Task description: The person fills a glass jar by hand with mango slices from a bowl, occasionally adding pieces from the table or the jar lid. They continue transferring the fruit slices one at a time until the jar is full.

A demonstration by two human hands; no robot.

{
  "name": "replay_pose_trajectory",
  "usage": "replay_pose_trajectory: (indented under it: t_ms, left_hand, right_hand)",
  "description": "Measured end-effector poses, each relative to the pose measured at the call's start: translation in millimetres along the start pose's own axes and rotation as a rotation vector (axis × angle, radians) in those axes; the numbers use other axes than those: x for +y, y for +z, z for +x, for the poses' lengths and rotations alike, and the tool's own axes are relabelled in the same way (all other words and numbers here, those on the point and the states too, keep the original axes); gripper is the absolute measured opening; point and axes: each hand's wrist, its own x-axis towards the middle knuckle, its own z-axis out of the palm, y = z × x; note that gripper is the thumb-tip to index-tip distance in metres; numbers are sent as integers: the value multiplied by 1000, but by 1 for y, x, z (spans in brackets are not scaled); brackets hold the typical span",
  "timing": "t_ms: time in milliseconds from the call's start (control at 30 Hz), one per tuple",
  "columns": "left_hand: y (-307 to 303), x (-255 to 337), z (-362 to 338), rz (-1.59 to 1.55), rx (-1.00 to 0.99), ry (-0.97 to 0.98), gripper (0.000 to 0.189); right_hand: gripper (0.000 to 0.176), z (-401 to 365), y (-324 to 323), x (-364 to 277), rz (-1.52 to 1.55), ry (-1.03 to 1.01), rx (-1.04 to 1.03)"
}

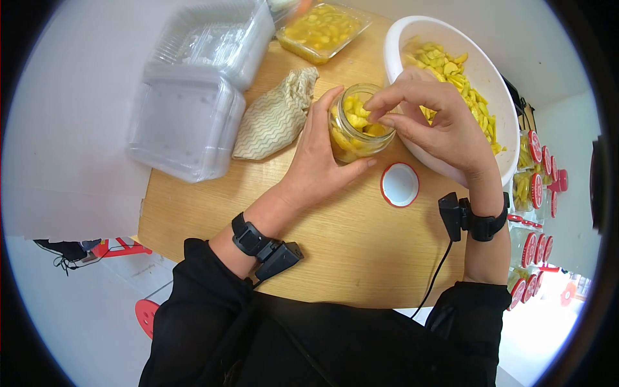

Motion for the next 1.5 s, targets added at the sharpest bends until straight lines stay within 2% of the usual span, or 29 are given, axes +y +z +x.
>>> replay_pose_trajectory:
  t_ms: [133, 333, 533, 667, 767, 1033, 1133, 1333, 1500]
  left_hand:
    - [0, -1, 0, 0, -1, -3, 105]
    - [1, -2, 0, -21, -3, -12, 104]
    - [1, -1, 0, -21, -6, -23, 104]
    - [2, -3, -1, -42, -10, -29, 104]
    - [3, -3, -2, -65, -15, -40, 102]
    - [1, -9, -2, 65, 24, 52, 93]
    - [-1, -4, -1, -15, 45, -27, 87]
    - [1, -8, 1, -17, 139, -9, 80]
    - [2, -7, 2, 12, 146, -20, 87]
  right_hand:
    - [14, -1, 0, -1, 39, 59, 27]
    - [16, 0, -3, 0, -23, 26, 95]
    - [16, 4, -9, 11, -106, 38, 322]
    - [22, 6, -16, 34, -112, 70, 519]
    - [24, 6, -18, 39, -112, 113, 577]
    - [25, 2, -25, 55, -110, 253, 638]
    - [27, 2, -26, 60, -129, 253, 647]
    - [29, 1, -25, 63, -171, 294, 644]
    - [28, 1, -27, 64, -195, 304, 633]
